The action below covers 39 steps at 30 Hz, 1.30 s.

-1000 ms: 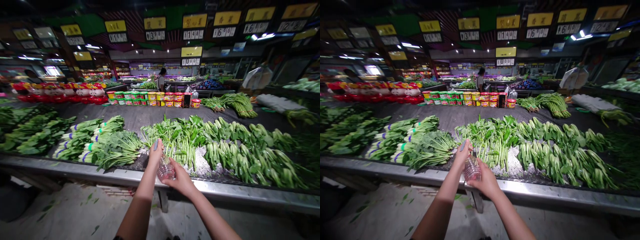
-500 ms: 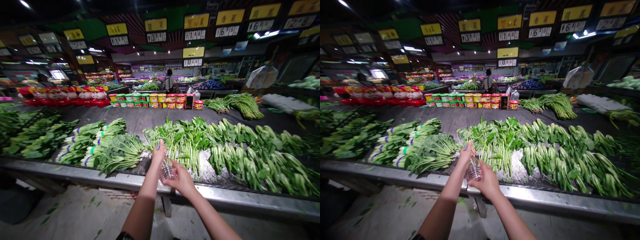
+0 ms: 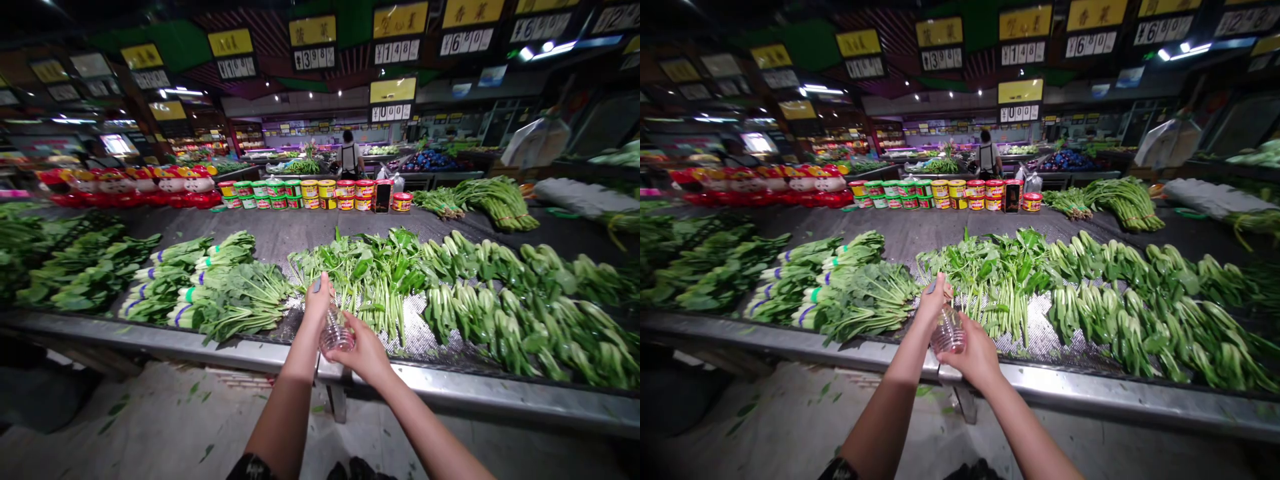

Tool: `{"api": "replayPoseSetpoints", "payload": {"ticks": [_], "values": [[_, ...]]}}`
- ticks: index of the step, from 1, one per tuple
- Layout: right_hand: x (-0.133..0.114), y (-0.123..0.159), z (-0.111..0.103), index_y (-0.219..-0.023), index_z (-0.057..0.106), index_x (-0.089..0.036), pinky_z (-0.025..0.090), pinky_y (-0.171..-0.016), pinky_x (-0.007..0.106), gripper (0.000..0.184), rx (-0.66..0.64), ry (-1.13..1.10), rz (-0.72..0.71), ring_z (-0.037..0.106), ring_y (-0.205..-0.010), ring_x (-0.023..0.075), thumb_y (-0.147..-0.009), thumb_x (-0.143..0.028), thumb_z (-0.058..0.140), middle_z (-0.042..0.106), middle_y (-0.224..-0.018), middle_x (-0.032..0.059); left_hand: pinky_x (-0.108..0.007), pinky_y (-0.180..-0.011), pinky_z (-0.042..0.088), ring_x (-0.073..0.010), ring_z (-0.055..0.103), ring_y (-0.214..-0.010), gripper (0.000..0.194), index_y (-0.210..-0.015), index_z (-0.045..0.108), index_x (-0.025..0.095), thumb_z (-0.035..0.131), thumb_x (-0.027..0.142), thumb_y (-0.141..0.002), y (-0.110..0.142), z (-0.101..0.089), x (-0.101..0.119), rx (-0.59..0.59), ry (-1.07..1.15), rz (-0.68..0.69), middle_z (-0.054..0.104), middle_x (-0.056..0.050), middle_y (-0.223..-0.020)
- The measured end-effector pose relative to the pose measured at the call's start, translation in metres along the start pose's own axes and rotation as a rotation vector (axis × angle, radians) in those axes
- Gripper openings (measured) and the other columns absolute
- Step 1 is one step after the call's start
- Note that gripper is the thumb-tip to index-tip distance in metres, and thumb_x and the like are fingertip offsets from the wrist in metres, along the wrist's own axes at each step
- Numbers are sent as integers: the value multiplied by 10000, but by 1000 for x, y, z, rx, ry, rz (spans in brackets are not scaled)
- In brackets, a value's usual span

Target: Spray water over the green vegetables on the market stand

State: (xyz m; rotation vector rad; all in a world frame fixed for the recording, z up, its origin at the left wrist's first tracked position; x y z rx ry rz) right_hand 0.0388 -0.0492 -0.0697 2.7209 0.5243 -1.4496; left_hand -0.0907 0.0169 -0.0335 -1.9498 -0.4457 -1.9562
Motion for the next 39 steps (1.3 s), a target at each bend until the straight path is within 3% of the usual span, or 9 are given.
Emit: {"api": "replayPoseSetpoints", "payload": {"ticks": [7, 14, 28, 39], "values": [[3, -2, 2, -1351, 378, -194, 428, -911, 388, 941, -11, 2, -2, 502, -1143, 300, -532, -426, 779, 531, -1258, 121, -237, -411, 306, -92, 394, -386, 542, -591, 514, 181, 499, 717, -671, 1, -3, -2, 48, -6, -45, 469, 25, -476], [0, -7, 2, -1343, 393, -205, 408, -942, 409, 942, -50, -34, -39, 497, -1151, 302, -516, -422, 788, 535, -1260, 109, -242, -435, 313, -91, 399, -416, 569, -612, 538, 171, 479, 734, -665, -1, -13, 0, 91, -12, 2, 498, 12, -515], [-2, -4, 26, -1348, 383, -207, 420, -942, 403, 944, -117, -97, -70, 513, -1138, 297, -516, -390, 789, 528, -1272, 106, -244, -457, 349, -125, 471, -459, 570, -602, 542, 178, 446, 733, -688, 10, -42, -6, 240, -106, 83, 503, 4, -500], [-4, 1, 28, -1338, 392, -166, 391, -981, 405, 897, -139, -159, -97, 494, -1169, 288, -548, -358, 774, 509, -1300, 131, -253, -496, 366, -128, 477, -514, 517, -687, 552, 197, 450, 703, -714, 22, -51, -6, 203, -80, 98, 527, -2, -599]]}}
Point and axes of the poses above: each hand's wrist, its own y-axis away from the middle knuckle, its own z-axis out of the palm, x = y × z, the point moved 3 cm from there along -y, towards the middle knuckle
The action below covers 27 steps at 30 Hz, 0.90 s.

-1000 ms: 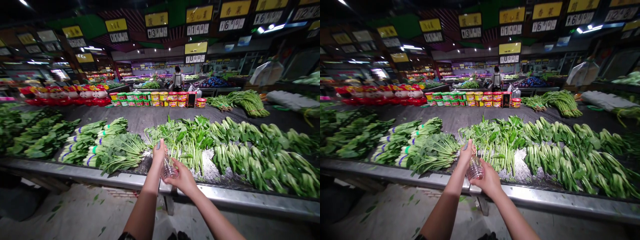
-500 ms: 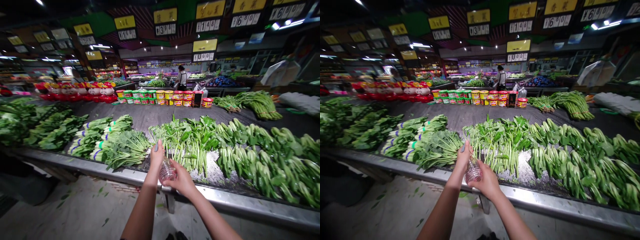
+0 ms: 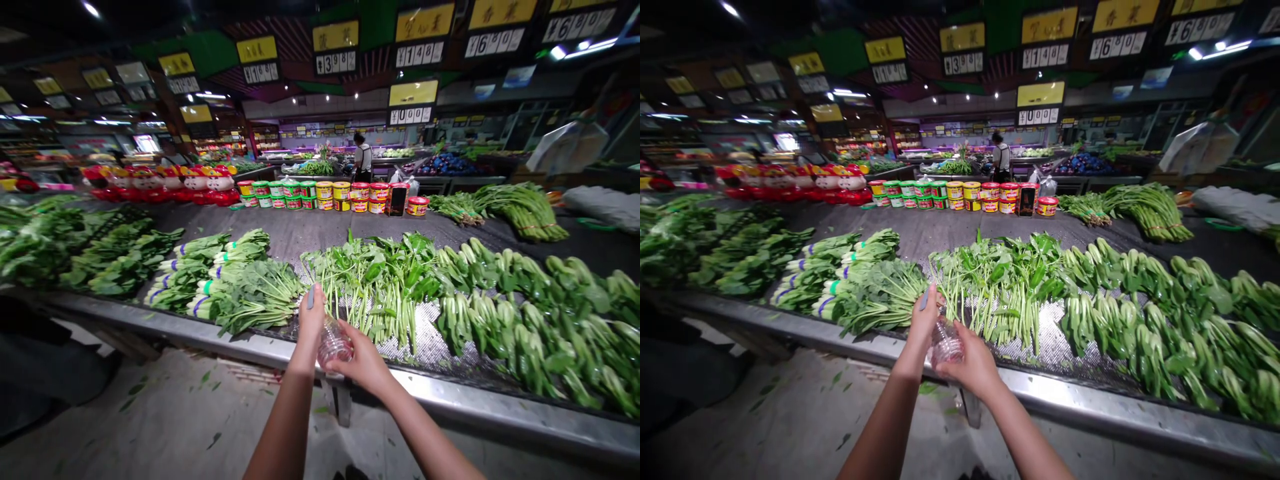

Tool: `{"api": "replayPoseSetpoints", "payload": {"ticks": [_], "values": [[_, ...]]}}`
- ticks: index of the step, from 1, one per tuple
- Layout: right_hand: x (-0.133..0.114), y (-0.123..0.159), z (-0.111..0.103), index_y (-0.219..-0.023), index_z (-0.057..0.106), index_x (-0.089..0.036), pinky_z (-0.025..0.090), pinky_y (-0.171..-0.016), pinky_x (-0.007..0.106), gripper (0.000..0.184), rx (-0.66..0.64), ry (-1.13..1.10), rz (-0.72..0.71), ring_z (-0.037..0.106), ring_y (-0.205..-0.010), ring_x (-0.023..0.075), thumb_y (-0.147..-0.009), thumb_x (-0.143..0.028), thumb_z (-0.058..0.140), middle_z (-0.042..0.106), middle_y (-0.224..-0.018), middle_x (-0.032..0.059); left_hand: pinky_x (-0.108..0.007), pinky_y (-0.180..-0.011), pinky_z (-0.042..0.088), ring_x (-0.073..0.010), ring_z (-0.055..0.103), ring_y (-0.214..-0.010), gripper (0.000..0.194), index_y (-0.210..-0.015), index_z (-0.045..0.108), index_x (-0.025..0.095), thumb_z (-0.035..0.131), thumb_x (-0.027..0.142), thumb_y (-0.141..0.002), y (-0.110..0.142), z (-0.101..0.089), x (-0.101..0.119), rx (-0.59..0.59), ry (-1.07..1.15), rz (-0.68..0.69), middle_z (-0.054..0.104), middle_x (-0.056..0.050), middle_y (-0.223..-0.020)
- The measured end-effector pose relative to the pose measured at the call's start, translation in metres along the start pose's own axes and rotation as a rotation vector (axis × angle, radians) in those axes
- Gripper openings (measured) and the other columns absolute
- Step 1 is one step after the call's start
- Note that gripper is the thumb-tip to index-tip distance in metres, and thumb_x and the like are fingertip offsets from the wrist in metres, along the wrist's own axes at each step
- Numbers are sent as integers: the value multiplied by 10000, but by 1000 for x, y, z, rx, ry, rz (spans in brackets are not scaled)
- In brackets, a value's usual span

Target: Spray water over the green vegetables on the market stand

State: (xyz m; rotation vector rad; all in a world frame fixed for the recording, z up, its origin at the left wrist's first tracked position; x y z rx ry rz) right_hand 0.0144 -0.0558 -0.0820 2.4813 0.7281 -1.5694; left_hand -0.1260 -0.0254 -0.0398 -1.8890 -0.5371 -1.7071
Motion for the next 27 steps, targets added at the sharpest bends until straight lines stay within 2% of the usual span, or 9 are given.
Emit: {"api": "replayPoseSetpoints", "payload": {"ticks": [13, 22, 27], "values": [[-11, 7, 18, -1326, 417, -193, 427, -936, 396, 871, -80, -33, -4, 546, -1103, 274, -540, -330, 766, 546, -1258, 113, -243, -562, 382, -136, 511, -578, 506, -650, 539, 185, 414, 663, -760, 9, -28, -5, 85, -73, 14, 574, -20, -637], [-18, 11, 20, -1307, 453, -170, 435, -927, 403, 860, -96, 35, 7, 551, -1098, 287, -523, -323, 773, 557, -1249, 128, -242, -533, 382, -117, 482, -503, 555, -621, 524, 175, 389, 699, -746, 11, -36, -18, 103, -58, -32, 521, 6, -541], [-15, 13, 25, -1312, 442, -145, 438, -926, 399, 878, -121, 22, 13, 557, -1088, 287, -523, -342, 776, 563, -1237, 139, -247, -540, 392, -134, 520, -539, 562, -664, 559, 169, 392, 700, -744, 13, -41, -21, 122, -64, -44, 562, -12, -578]]}}
Point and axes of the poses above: each hand's wrist, its own y-axis away from the middle knuckle, its own z-axis out of the palm, x = y × z, the point moved 3 cm from there along -y, towards the middle knuckle
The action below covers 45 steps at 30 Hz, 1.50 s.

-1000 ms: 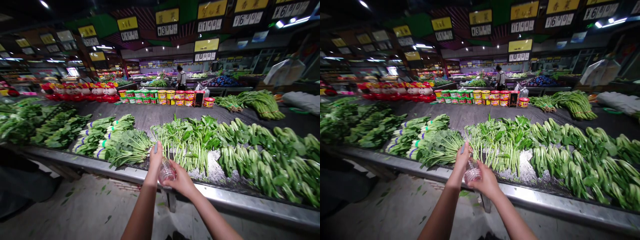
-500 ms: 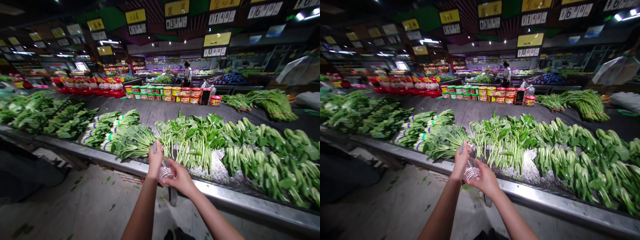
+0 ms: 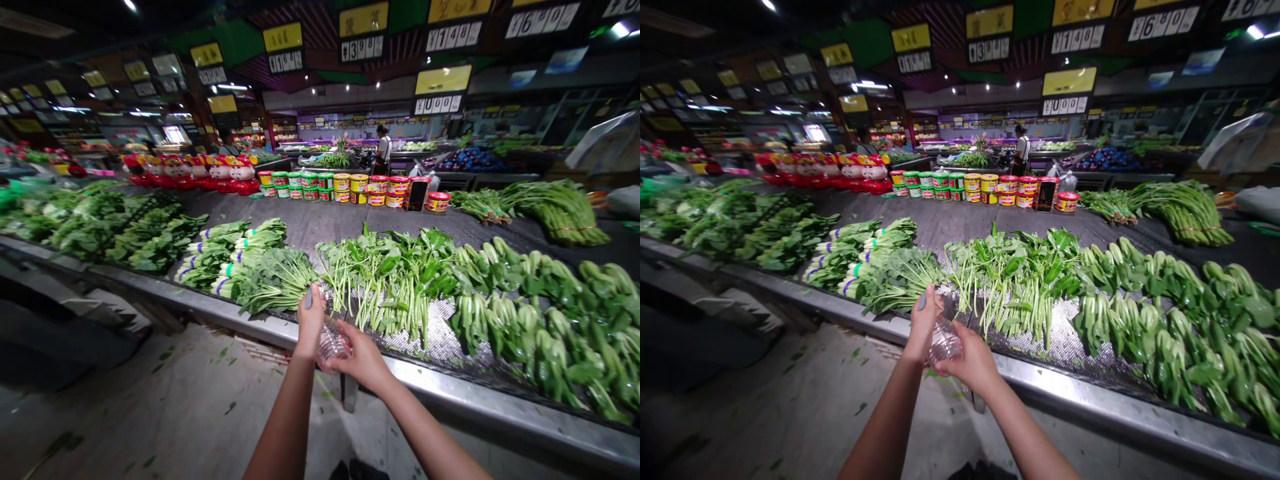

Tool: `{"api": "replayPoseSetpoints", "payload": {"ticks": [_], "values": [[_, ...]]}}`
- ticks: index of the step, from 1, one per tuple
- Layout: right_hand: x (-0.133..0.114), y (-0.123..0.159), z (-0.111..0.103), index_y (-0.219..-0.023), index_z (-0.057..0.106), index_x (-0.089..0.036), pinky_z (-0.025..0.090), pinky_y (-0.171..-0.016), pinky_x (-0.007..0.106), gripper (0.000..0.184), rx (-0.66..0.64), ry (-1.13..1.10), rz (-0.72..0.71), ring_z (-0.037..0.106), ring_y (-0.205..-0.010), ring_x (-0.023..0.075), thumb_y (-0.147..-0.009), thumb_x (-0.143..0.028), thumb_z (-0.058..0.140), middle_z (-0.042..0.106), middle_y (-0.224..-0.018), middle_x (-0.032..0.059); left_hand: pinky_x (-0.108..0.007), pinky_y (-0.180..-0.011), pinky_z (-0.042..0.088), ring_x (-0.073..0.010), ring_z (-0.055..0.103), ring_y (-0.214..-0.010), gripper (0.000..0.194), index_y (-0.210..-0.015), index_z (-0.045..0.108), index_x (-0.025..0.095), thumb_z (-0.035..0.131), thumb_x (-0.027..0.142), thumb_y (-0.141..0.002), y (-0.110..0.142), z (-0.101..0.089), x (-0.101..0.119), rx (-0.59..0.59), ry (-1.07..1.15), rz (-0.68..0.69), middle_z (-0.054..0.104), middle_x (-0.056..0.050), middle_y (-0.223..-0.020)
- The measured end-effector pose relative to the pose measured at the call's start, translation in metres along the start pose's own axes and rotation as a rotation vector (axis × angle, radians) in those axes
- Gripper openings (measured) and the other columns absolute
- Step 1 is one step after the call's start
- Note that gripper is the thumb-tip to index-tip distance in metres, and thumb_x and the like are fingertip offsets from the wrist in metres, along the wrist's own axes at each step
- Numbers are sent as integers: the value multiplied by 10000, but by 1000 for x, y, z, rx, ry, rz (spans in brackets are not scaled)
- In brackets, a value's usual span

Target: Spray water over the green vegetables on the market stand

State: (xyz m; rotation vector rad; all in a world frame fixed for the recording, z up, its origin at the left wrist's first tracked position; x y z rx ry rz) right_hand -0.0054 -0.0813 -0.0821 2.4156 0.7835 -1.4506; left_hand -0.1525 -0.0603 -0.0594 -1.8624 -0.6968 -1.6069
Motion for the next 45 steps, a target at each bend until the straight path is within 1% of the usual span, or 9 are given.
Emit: {"api": "replayPoseSetpoints", "payload": {"ticks": [5, 10, 14, 18, 26, 31, 35, 39, 45], "values": [[1, 2, 7, -1298, 453, -153, 444, -921, 394, 865, 2, -52, -7, 564, -1077, 285, -520, -336, 781, 572, -1224, 130, -245, -560, 398, -139, 543, -580, 548, -678, 588, 169, 407, 681, -753, 3, -8, 5, -20, -42, 38, 604, -25, -635], [1, 6, 14, -1288, 459, -178, 508, -776, 369, 857, -28, -98, 6, 629, -908, 260, -524, -379, 788, 613, -1142, 110, -238, -536, 390, -123, 512, -519, 541, -613, 563, 175, 420, 679, -750, 9, -14, 8, -71, -49, 72, 565, -2, -553], [0, 10, 15, -1269, 481, -179, 507, -686, 344, 786, -44, -32, 1, 636, -792, 232, -581, -448, 749, 640, -1050, 100, -236, -498, 380, -115, 488, -456, 541, -588, 548, 172, 448, 684, -729, 12, -17, 1, -141, -22, 30, 531, 6, -487], [-5, 14, 14, -1227, 522, -180, 487, -624, 304, 690, -92, 0, -41, 624, -694, 200, -619, -428, 733, 668, -938, 74, -231, -464, 370, -115, 486, -437, 541, -611, 561, 167, 472, 692, -706, 17, -20, -7, -187, 25, -32, 547, -1, -498], [-6, 18, 22, -1062, 618, -170, 449, -605, 242, 477, -175, -11, -73, 611, -672, 168, -638, -351, 740, 680, -836, 37, -248, -540, 419, -156, 563, -566, 574, -644, 619, 150, 483, 706, -684, 31, -30, -7, -247, -12, -21, 627, -56, -616], [-4, 23, 32, -884, 636, -159, 372, -513, 192, 298, -257, 4, -74, 560, -578, 125, -663, -343, 714, 629, -679, -16, -232, -487, 380, -121, 489, -470, 547, -532, 560, 167, 481, 680, -707, 43, -38, -9, -246, -30, -32, 540, -14, -487], [-5, 29, 35, -786, 621, -162, 325, -488, 183, 240, -294, 47, -86, 530, -547, 112, -664, -349, 708, 602, -636, -31, -223, -429, 326, -101, 422, -405, 541, -507, 512, 177, 471, 674, -717, 51, -42, -17, -280, -51, -97, 465, 15, -425], [-4, 34, 36, -783, 617, -164, 325, -488, 187, 240, -293, 45, -92, 538, -563, 121, -665, -355, 701, 612, -667, -20, -223, -449, 353, -108, 457, -444, 537, -538, 531, 170, 456, 663, -737, 54, -43, -18, -332, -65, -85, 494, 5, -467], [-4, 37, 27, -796, 618, -156, 339, -513, 194, 220, -294, 44, -75, 536, -586, 124, -682, -331, 687, 609, -672, -12, -223, -504, 414, -150, 569, -613, 511, -699, 621, 161, 476, 649, -735, 59, -38, -9, -420, -66, -71, 621, -34, -666]]}}
Point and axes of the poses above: each hand's wrist, its own y-axis away from the middle knuckle, its own z-axis out of the palm, x = y × z, the point moved 3 cm from there along -y, towards the middle knuckle
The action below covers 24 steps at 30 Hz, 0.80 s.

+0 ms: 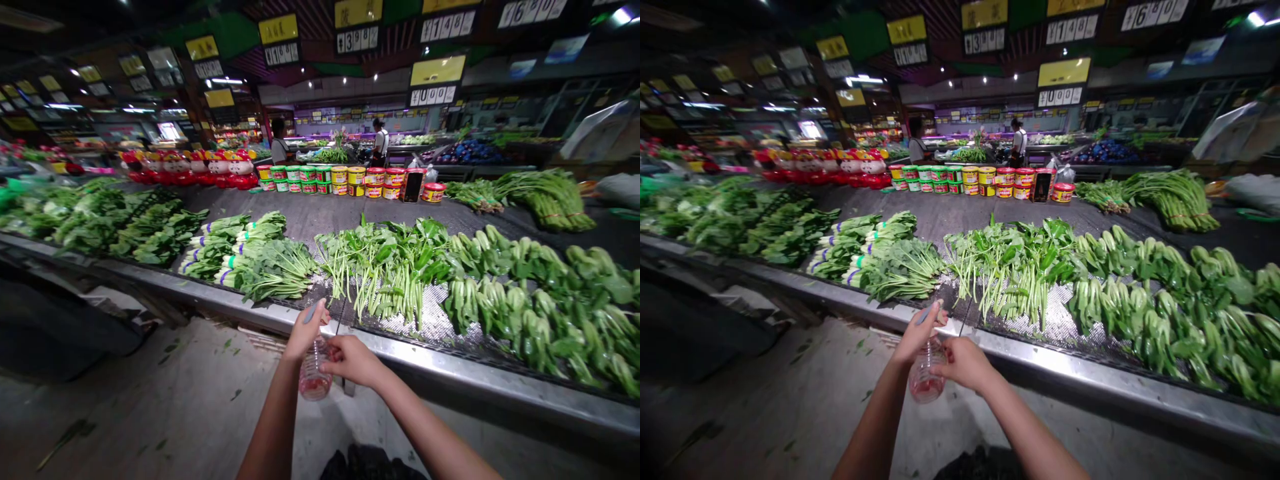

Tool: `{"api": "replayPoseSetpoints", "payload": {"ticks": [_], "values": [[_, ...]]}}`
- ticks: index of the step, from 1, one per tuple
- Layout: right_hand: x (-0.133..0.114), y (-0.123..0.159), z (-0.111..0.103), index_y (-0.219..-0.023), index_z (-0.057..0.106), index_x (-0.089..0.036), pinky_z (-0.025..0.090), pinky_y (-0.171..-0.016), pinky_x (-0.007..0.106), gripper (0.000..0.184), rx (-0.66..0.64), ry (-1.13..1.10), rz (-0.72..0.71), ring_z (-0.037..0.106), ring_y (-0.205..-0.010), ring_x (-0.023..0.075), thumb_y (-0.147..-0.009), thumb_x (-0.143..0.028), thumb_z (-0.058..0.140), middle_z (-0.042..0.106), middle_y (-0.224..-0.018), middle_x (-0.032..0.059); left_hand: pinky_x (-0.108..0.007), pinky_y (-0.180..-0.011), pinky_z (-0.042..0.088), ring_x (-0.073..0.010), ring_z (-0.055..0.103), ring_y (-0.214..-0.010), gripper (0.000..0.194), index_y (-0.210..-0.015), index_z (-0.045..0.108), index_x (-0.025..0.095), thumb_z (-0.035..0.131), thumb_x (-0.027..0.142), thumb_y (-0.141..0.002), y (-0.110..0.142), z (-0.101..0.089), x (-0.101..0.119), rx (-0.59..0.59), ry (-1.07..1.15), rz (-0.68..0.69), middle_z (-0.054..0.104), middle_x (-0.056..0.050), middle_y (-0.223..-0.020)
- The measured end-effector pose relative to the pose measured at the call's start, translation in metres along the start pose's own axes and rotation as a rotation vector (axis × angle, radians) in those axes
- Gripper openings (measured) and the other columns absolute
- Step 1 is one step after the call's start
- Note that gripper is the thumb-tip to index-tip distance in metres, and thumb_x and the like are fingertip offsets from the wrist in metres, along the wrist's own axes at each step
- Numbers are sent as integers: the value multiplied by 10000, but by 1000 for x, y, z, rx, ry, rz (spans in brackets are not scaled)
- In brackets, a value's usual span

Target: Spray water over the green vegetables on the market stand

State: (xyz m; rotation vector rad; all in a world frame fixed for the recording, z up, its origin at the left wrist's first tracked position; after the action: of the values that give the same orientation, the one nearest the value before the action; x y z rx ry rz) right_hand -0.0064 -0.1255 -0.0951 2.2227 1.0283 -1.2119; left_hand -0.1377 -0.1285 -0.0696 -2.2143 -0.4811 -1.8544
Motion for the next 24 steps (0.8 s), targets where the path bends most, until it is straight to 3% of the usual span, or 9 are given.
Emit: {"api": "replayPoseSetpoints", "payload": {"ticks": [8, 15, 19, 24], "values": [[6, 7, -13, -852, 649, -154, 375, -580, 217, 258, 109, -16, 23, 551, -642, 138, -656, -302, 728, 647, -757, 15, -235, -536, 441, -183, 605, -713, 544, -753, 637, 154, 425, 655, -761, 0, 19, 5, -68, -21, 16, 656, -72, -764], [20, 11, -17, -831, 651, -147, 369, -549, 206, 254, 130, -64, 54, 533, -604, 124, -652, -304, 738, 627, -697, 0, -233, -584, 429, -133, 545, -577, 524, -650, 603, 164, 403, 626, -795, -5, 40, 3, -157, -56, 135, 600, -19, -611], [27, 15, -18, -808, 642, -139, 362, -529, 200, 234, 139, -93, 71, 527, -586, 117, -655, -290, 734, 618, -684, -4, -227, -515, 392, -118, 497, -479, 517, -611, 600, 164, 440, 628, -770, -13, 48, -9, -168, -137, 93, 552, 3, -506], [28, 20, -25, -831, 650, -144, 375, -545, 207, 231, 163, -106, 97, 536, -592, 123, -658, -271, 735, 638, -705, 5, -230, -538, 412, -124, 522, -514, 495, -668, 623, 160, 450, 610, -776, -19, 59, -14, -191, -136, 116, 581, -8, -556]]}}
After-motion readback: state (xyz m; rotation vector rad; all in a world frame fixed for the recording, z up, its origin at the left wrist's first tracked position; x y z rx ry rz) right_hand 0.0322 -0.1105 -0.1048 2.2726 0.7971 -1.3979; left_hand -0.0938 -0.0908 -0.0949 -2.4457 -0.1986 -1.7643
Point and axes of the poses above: each hand's wrist, its own y-axis away from the middle knuckle, its own z-axis out of the palm, x = y × z, the point moved 3 cm from there along -y, towards the middle knuckle
